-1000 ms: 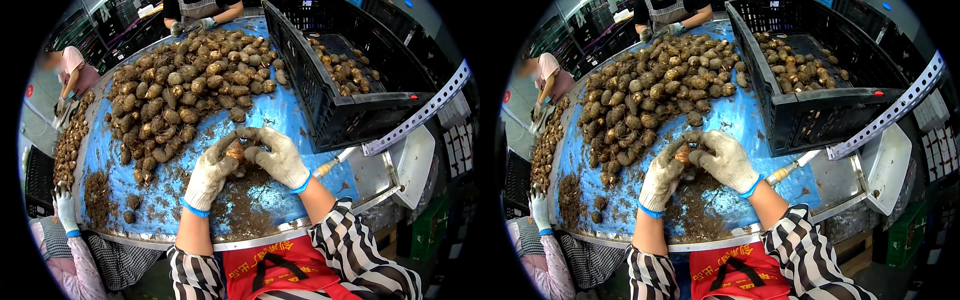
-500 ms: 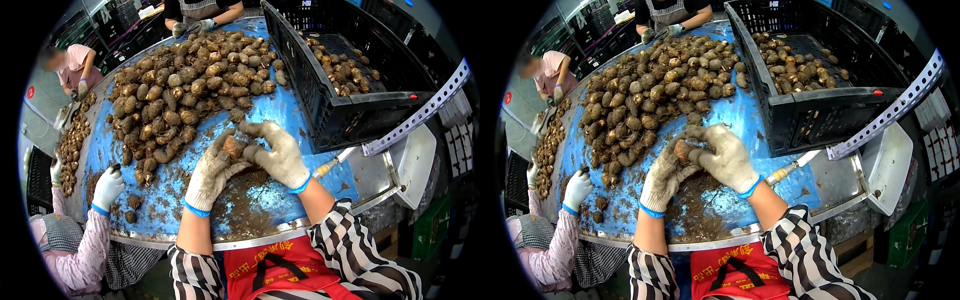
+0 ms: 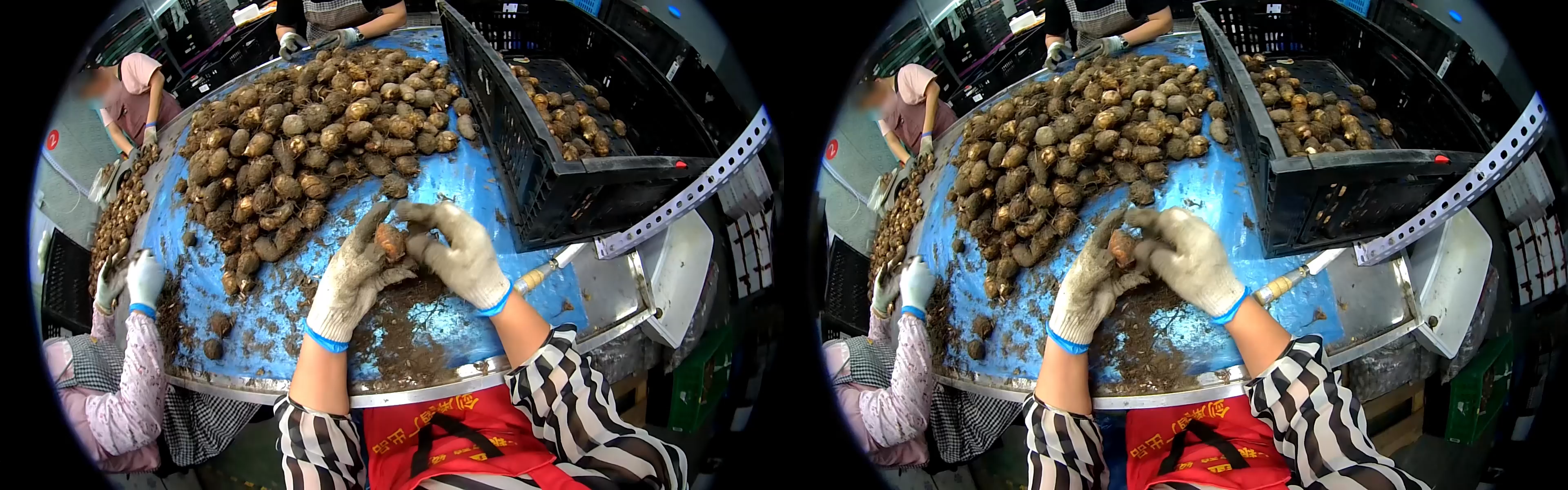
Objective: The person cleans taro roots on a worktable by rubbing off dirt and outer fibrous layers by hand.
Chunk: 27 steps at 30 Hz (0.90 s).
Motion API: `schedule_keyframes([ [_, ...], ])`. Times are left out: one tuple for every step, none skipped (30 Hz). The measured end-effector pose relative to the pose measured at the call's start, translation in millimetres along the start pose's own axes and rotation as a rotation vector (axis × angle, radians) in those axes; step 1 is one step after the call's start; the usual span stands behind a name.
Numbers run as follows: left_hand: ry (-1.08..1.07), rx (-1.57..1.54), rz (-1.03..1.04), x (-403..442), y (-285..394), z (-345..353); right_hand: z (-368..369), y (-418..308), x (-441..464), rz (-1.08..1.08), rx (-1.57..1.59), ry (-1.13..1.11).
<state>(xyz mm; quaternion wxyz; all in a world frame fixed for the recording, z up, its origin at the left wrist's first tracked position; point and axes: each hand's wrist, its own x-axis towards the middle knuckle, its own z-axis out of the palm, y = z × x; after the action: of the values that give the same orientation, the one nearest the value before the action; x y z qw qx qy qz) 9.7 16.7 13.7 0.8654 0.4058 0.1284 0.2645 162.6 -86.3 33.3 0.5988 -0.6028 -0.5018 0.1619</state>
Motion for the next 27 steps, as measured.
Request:
schedule_keyframes([
  [0.002,-0.021,-0.003,0.2,0.8,-1.8,2.1,1.7,0.2,-0.176,-0.098,-0.017],
  [0.002,-0.045,-0.006,0.8,1.0,-3.0,3.4,6.3,0.0,-0.352,-0.198,-0.034],
  [0.000,-0.070,-0.008,1.8,0.0,-4.4,4.1,12.7,-0.4,-0.528,-0.300,-0.050],
  [-0.017,-0.042,-0.040,3.6,-2.6,-11.3,5.1,21.9,-0.9,-0.542,-0.337,-0.059],
  [-0.011,-0.044,-0.060,4.2,-3.4,-12.6,6.0,26.2,-4.8,-0.515,-0.355,-0.035],
  [-0.004,-0.047,-0.082,4.7,-4.1,-13.2,8.6,25.3,-8.3,-0.487,-0.372,-0.011],
  [0.003,-0.050,-0.106,5.3,-5.2,-13.7,11.1,24.2,-10.0,-0.456,-0.389,0.015],
  [0.007,-0.020,-0.103,5.4,-5.4,-15.4,14.2,22.3,-9.7,-0.401,-0.392,0.053],
  [0.009,0.010,-0.100,5.6,-4.9,-17.6,13.6,23.3,-8.6,-0.316,-0.398,0.062],
  [0.010,0.039,-0.095,5.9,-5.2,-18.3,11.8,24.3,-5.9,-0.233,-0.403,0.070],
  [-0.025,0.018,-0.104,6.3,-5.9,-17.8,9.4,24.7,-2.2,-0.154,-0.407,0.080],
  [-0.060,-0.004,-0.109,6.2,-4.8,-15.5,2.6,24.7,0.4,-0.046,-0.456,0.044],
  [-0.092,-0.026,-0.112,5.7,-2.6,-12.4,-0.7,26.6,2.1,-0.018,-0.438,0.064],
  [-0.051,-0.019,-0.112,2.7,-1.3,-6.6,-1.9,30.7,3.3,0.011,-0.419,0.082],
  [-0.032,-0.024,-0.096,1.6,-0.2,-3.3,-1.9,33.4,4.1,0.040,-0.397,0.099],
  [-0.013,-0.027,-0.083,0.6,0.7,-1.1,-1.3,34.4,3.8,0.010,-0.367,0.122],
  [0.005,-0.031,-0.071,0.3,1.1,-0.2,-0.2,33.9,2.8,-0.034,-0.258,0.092],
  [0.007,-0.025,-0.060,1.3,0.7,-0.2,0.7,27.3,2.4,-0.077,-0.150,0.062],
  [0.009,-0.019,-0.050,3.2,-0.3,-1.0,0.5,19.9,1.8,-0.119,-0.043,0.032],
  [0.011,-0.013,-0.039,4.9,-1.8,-2.6,-3.3,11.8,0.1,-0.111,-0.159,-0.050],
  [-0.014,-0.007,-0.060,6.3,-3.7,-9.1,-2.4,12.2,-1.3,-0.149,-0.173,-0.060],
  [-0.039,0.000,-0.082,7.6,-5.3,-18.8,-0.7,13.4,-2.7,-0.186,-0.189,-0.070],
  [-0.064,0.005,-0.106,8.2,-6.9,-24.4,1.2,15.3,-4.5,-0.220,-0.204,-0.079],
  [-0.051,0.078,-0.133,6.7,-3.9,-19.5,4.4,20.6,-6.7,-0.197,-0.279,-0.045],
  [-0.037,0.151,-0.159,3.8,2.2,-10.1,6.2,25.8,-5.7,-0.157,-0.301,-0.017],
  [-0.024,0.225,-0.185,2.1,5.1,-4.4,7.3,30.5,-3.3,-0.116,-0.321,0.012],
  [0.013,0.166,-0.169,1.9,0.5,-6.8,7.4,34.0,-1.3,-0.077,-0.343,0.043],
])
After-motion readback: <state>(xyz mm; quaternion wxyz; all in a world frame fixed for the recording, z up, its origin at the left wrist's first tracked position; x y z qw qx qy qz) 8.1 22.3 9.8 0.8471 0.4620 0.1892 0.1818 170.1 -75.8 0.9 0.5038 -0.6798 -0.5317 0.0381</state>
